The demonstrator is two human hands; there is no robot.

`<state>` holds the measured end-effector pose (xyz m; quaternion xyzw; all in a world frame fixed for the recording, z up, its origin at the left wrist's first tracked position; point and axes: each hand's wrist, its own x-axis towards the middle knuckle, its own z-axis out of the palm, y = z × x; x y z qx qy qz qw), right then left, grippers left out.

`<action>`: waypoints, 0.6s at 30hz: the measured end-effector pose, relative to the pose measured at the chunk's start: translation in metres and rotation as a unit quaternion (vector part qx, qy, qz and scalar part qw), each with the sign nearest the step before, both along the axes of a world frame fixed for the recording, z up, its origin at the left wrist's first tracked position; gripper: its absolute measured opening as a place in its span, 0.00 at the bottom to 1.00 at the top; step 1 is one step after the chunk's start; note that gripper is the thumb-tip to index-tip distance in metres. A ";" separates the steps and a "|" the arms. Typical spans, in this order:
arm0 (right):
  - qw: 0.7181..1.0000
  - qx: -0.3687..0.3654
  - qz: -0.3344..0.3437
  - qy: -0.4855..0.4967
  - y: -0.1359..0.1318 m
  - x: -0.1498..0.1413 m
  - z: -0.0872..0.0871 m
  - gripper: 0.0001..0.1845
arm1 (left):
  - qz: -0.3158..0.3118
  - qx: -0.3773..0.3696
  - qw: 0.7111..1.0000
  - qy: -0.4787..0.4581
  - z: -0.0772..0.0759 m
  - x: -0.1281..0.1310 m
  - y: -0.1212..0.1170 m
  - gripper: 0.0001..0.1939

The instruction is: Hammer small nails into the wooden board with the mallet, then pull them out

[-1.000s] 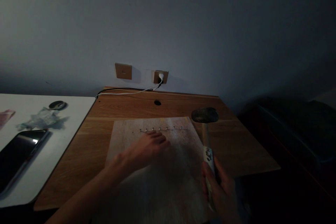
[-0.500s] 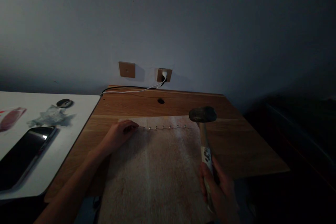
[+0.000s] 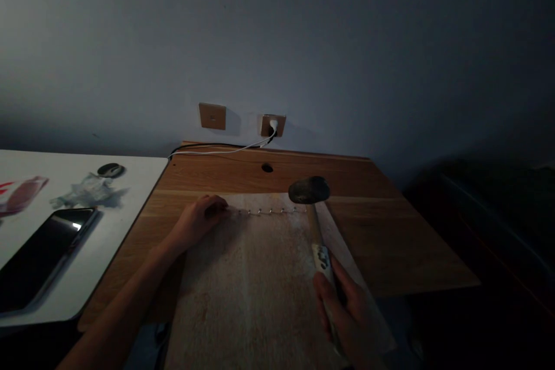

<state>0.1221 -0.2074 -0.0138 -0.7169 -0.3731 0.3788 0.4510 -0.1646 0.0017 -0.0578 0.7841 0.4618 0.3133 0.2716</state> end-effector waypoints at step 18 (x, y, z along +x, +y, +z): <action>0.971 0.014 0.237 -0.013 0.033 -0.051 0.010 0.37 | -0.069 -0.014 0.997 -0.011 0.004 -0.007 -0.004 0.14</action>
